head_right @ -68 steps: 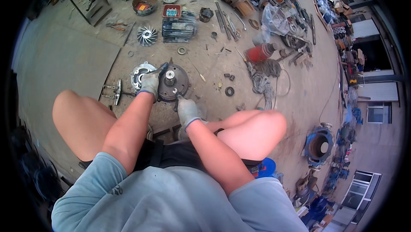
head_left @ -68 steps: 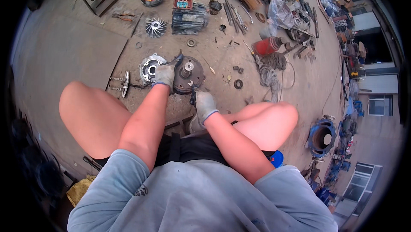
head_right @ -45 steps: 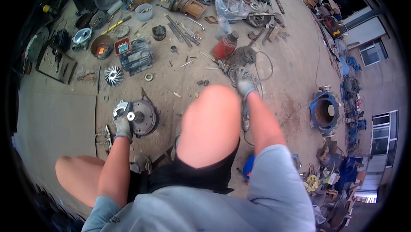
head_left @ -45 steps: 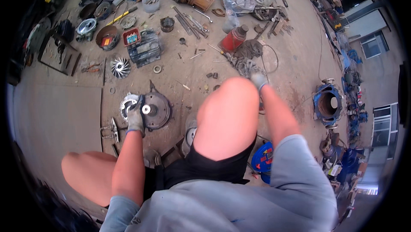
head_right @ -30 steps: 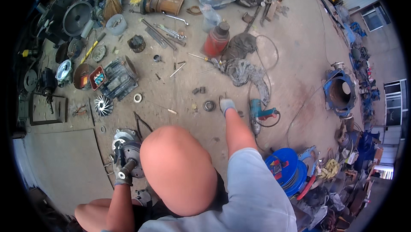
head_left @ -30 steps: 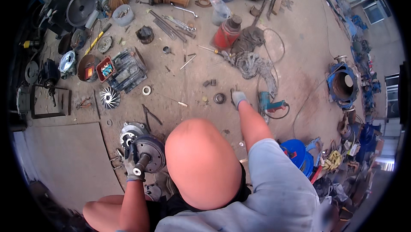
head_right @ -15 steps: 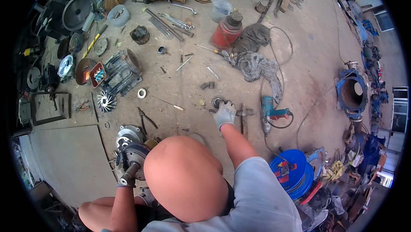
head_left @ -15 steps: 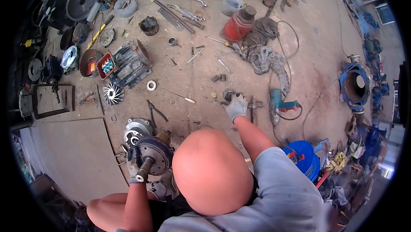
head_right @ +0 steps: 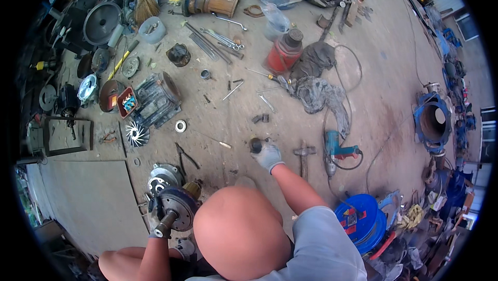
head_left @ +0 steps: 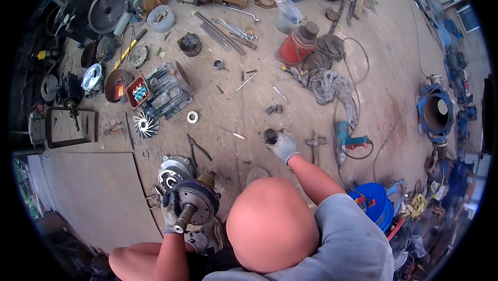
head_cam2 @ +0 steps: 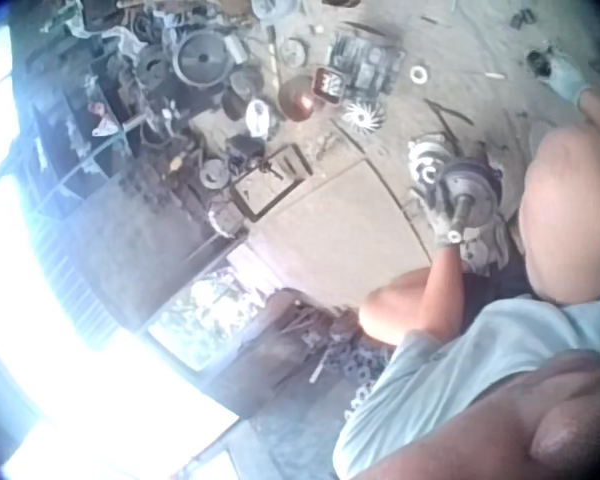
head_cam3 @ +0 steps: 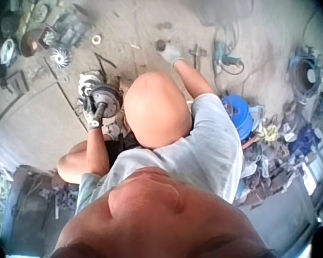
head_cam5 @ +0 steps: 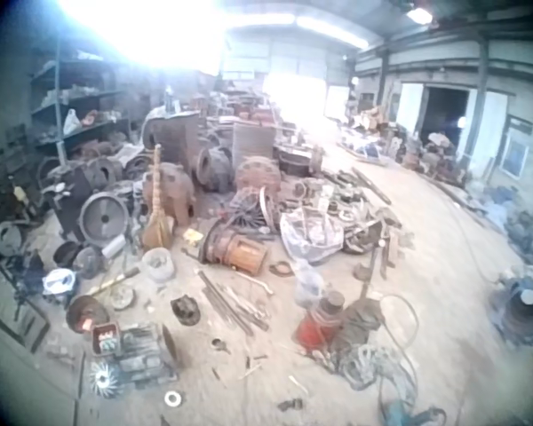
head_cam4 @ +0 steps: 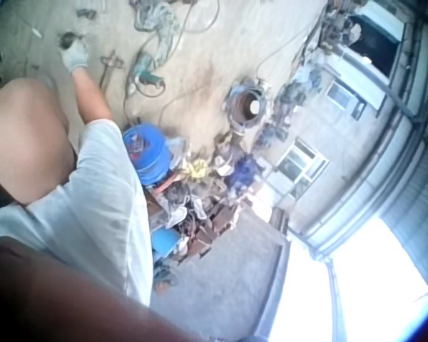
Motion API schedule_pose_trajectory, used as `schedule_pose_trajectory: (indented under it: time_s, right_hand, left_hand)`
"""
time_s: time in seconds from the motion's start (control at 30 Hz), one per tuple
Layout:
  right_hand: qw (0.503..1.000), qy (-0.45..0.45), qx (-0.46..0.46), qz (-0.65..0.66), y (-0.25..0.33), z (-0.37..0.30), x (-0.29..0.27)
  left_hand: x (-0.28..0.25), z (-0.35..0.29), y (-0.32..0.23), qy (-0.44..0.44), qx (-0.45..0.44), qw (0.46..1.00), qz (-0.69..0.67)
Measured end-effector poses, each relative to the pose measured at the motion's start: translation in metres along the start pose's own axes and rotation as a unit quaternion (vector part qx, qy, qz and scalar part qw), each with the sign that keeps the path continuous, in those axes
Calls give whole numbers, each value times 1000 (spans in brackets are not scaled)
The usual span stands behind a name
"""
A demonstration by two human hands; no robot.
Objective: The person sits on the floor and works on mechanical components, using a tool to tighten or loosen parts on a circular metal assembly. They handle various small parts and tools scattered around the workspace.
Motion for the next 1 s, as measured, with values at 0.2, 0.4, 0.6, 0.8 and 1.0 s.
schedule_pose_trajectory:
  time_s: [0.2, 0.4, 0.6, 0.8, 1.0]
  right_hand:
    - [978, 51, 63, 192, 50, 103, -9]
    - [988, -129, -79, 29, 84, 245, -65]
    - [964, -241, -50, 98, 51, 249, -91]
    - [917, -369, 105, -112, -112, 203, -103]
    - [945, -190, 217, -155, -126, 164, -120]
  left_hand:
    - [-3, 3, -15, 41, 19, 998, 46]
    - [3, 3, 31, 27, -250, 938, -240]
    - [0, 15, -70, 84, 14, 988, 130]
    - [12, 6, -29, 51, -214, 963, -158]
    - [-2, 13, -31, 66, -105, 991, -54]
Point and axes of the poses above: each hand's wrist, its own z-axis towards the middle knuckle, its own x-axis out of the palm, y = z × x, the point moved 2 cm from there along z, towards the middle knuckle, and after that the axes turned 13 degrees about -y, right-handed, at the moved point
